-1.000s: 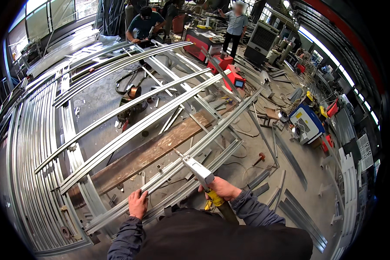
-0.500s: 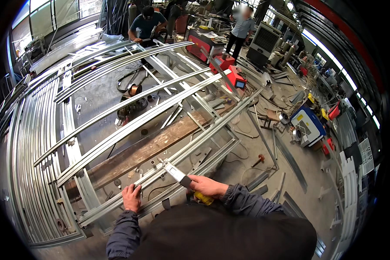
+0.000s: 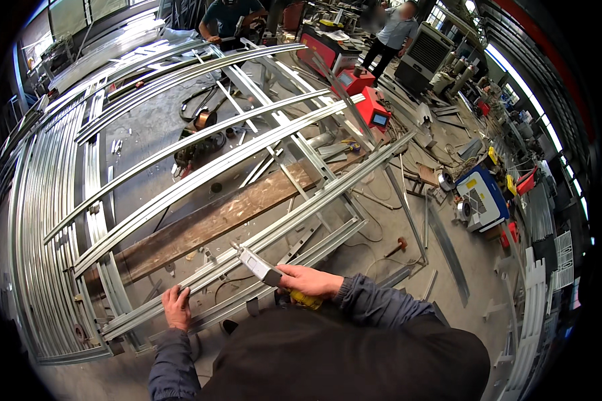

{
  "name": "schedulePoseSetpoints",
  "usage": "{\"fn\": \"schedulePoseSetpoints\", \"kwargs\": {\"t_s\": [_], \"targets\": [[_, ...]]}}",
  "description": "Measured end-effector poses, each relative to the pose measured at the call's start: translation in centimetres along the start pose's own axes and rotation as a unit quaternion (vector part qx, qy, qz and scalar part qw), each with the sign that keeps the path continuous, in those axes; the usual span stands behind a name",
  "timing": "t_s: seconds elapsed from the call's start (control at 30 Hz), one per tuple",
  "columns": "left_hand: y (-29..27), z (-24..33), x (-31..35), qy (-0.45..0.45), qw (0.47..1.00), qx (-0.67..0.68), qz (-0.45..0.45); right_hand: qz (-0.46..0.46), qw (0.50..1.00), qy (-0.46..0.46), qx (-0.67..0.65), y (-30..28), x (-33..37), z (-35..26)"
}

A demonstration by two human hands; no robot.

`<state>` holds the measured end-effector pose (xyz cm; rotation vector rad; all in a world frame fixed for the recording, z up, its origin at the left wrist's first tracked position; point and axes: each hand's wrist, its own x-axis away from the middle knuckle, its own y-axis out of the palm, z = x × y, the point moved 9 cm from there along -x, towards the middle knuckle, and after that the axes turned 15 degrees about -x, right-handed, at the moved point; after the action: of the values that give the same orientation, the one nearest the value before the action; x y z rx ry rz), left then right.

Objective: The person assembles a metal frame by positioning aluminum profiles on a workbench and fastening them with a pneumatic nail gun. The person repeatedly aligns pieces, fires fasteners at joints, and adjusts the frame while other workers are visible in the background.

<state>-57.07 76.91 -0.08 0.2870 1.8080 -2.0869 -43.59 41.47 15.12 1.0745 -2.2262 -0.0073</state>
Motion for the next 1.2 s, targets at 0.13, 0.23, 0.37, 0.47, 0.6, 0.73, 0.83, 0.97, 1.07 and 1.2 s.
{"fn": "schedulePoseSetpoints", "kwargs": {"t_s": [0.13, 0.23, 0.37, 0.47, 0.6, 0.73, 0.83, 0.97, 1.07, 1.2], "targets": [[-0.1, -0.7, 0.5, -0.014, 1.000, -0.011, -0.008, -0.037, 0.999, -0.015, 0.000, -1.0, -1.7, 0.7], [-0.6, -0.3, 0.1, -0.024, 0.999, -0.019, -0.023, -0.020, 0.999, 0.032, -0.021, -1.5, -1.9, 1.9], [0.0, -0.5, -0.1, -0.009, 1.000, -0.025, 0.003, 0.008, 0.998, -0.002, 0.063, -2.3, -2.5, 2.6], [-1.5, -0.7, -0.2, -0.015, 1.000, -0.013, -0.024, 0.022, 0.997, 0.058, 0.044, 0.8, -1.4, 1.4], [-0.2, -1.4, 1.1, -0.036, 0.999, -0.027, 0.000, -0.021, 0.993, 0.044, 0.110, 1.8, -3.4, 1.6], [-0.1, -1.1, 0.5, -0.047, 0.999, -0.012, 0.002, -0.045, 0.984, 0.040, 0.169, 2.7, -4.1, 1.9], [0.3, -1.3, 0.6, -0.056, 0.998, -0.029, 0.005, -0.035, 0.984, 0.052, 0.167, 2.8, -4.4, 1.8], [0.5, -0.3, -0.3, -0.049, 0.998, -0.024, -0.023, -0.010, 0.984, 0.096, 0.147, 0.5, -3.9, 2.6], [1.7, 1.5, -2.1, 0.005, 0.999, 0.004, -0.048, -0.004, 0.985, 0.102, 0.141, -0.8, -3.9, 2.9], [2.7, 4.7, -4.2, 0.032, 0.999, 0.018, -0.021, -0.021, 0.979, 0.107, 0.172, -1.6, -4.3, 3.3]]}}
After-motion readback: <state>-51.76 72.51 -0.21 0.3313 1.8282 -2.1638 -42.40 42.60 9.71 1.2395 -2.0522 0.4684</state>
